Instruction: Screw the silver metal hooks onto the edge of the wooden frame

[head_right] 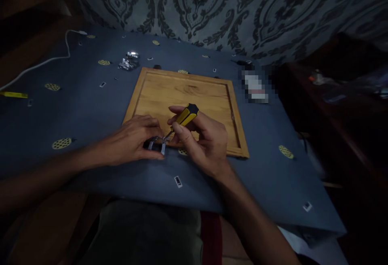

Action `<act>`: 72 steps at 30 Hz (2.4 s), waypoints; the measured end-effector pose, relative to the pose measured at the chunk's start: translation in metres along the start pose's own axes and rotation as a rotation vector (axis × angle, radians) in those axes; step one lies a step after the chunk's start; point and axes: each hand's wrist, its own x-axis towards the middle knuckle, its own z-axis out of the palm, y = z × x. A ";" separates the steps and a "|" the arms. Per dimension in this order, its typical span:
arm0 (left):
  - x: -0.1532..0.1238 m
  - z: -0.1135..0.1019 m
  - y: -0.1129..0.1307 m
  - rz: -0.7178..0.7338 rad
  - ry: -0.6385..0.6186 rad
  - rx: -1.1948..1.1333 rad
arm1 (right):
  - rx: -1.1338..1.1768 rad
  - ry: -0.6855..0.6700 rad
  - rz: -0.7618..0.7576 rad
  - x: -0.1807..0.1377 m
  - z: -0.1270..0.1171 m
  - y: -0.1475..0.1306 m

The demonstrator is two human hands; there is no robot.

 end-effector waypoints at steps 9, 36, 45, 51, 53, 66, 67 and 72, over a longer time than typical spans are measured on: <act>-0.001 0.001 -0.001 0.010 0.006 -0.007 | -0.015 -0.074 0.003 0.001 -0.002 0.001; -0.002 0.000 -0.002 0.022 0.022 -0.011 | 0.150 0.308 -0.049 0.014 -0.007 0.001; 0.000 0.001 -0.002 -0.007 0.015 -0.003 | 0.280 0.191 0.148 0.023 -0.007 0.017; -0.004 0.006 -0.001 -0.014 0.050 -0.015 | 0.434 0.143 0.289 0.028 -0.003 0.029; -0.004 0.010 -0.002 -0.032 0.068 -0.008 | 0.456 0.166 0.312 0.029 -0.002 0.034; -0.004 0.039 -0.039 0.113 0.202 0.031 | 0.631 0.152 0.543 0.028 0.007 0.067; -0.004 0.036 -0.039 0.111 0.159 0.039 | 0.636 0.133 0.578 0.027 0.008 0.069; -0.005 0.028 -0.033 0.067 0.102 0.037 | 0.632 0.082 0.689 0.023 0.011 0.075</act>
